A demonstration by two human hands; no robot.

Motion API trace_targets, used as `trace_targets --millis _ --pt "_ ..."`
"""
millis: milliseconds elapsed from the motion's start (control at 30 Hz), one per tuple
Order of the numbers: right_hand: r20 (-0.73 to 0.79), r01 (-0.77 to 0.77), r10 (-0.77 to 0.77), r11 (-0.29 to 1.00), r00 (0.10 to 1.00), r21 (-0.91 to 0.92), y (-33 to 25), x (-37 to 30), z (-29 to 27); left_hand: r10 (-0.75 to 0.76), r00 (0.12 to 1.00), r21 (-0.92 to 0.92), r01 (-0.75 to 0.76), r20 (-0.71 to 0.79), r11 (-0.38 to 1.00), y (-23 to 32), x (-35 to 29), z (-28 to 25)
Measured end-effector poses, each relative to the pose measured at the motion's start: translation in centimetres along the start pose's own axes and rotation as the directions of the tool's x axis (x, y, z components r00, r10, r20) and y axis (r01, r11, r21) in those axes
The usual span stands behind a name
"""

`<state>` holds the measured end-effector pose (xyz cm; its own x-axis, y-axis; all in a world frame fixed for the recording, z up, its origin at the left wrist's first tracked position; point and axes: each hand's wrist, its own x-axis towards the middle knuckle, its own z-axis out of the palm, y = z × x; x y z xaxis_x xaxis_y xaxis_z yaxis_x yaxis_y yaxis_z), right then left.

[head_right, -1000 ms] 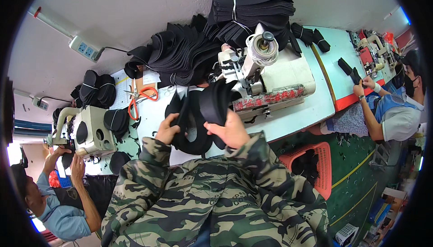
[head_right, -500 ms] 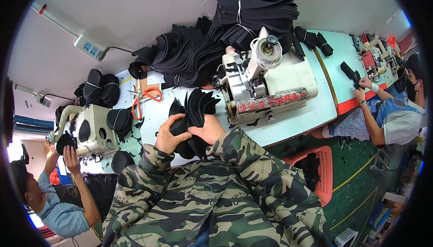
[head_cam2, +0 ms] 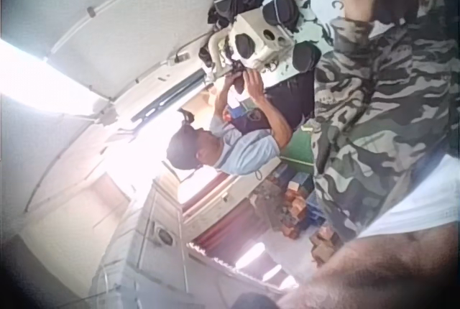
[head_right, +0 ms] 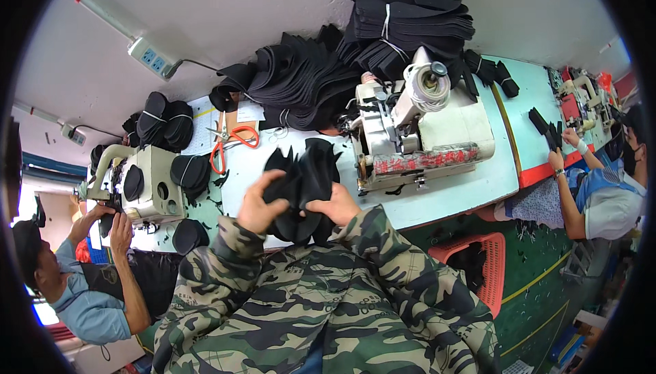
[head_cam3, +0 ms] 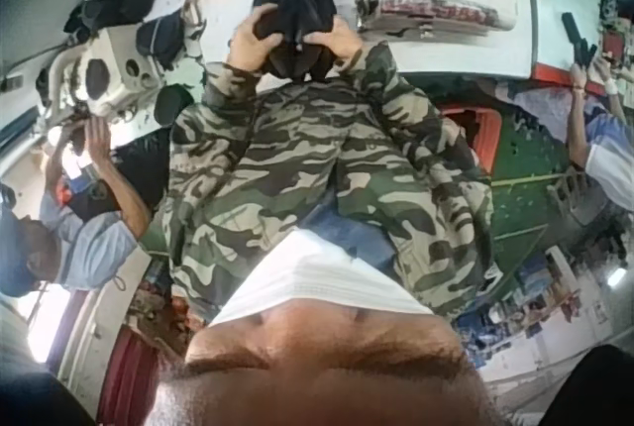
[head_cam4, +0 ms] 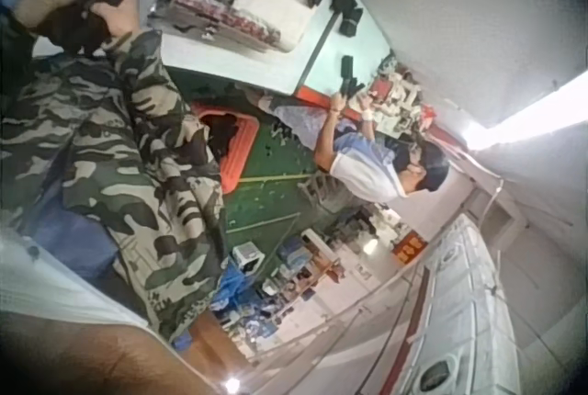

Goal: The person feeds black shoe components through an edge skiving machine and sorts and stacks cut pieces on the workbench by hand.

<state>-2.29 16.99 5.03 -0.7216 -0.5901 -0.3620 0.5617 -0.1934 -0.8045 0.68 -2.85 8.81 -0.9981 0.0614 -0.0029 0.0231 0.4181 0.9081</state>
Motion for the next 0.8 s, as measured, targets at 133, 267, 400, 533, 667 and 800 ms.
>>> trace_targets --millis 133,267,400,533,667,800 --pt "-0.071 -0.033 0.038 0.997 0.997 0.065 -2.0 -2.2 -1.6 -0.323 0.942 -0.623 0.198 -0.093 0.757 1.4 2.9 -8.8" --pt "-0.05 -0.073 0.078 0.994 0.996 0.085 -3.4 -4.1 -2.1 -0.167 0.93 -0.658 -0.098 -0.328 0.746 2.6 7.6 -15.2" --pt "-0.041 -0.095 0.098 0.992 0.994 0.08 -4.1 -4.9 -1.7 -0.08 0.857 -0.641 -0.316 -0.51 0.699 3.6 11.4 -17.8" --pt "-0.05 -0.075 0.08 0.993 0.996 0.086 -4.3 -5.2 -1.6 -0.106 0.799 -0.662 -0.408 -0.592 0.628 -5.0 13.2 -16.2" --pt "-0.013 -0.08 0.082 0.992 0.997 0.093 -4.8 -5.0 -0.7 -0.451 0.515 -0.54 -0.028 -0.729 0.841 -22.5 10.0 -10.7" --pt "0.002 -0.035 0.035 0.999 0.999 0.019 -4.7 -4.9 -1.4 -0.509 0.385 -0.227 0.58 -0.77 0.782 -24.1 8.3 -8.1"
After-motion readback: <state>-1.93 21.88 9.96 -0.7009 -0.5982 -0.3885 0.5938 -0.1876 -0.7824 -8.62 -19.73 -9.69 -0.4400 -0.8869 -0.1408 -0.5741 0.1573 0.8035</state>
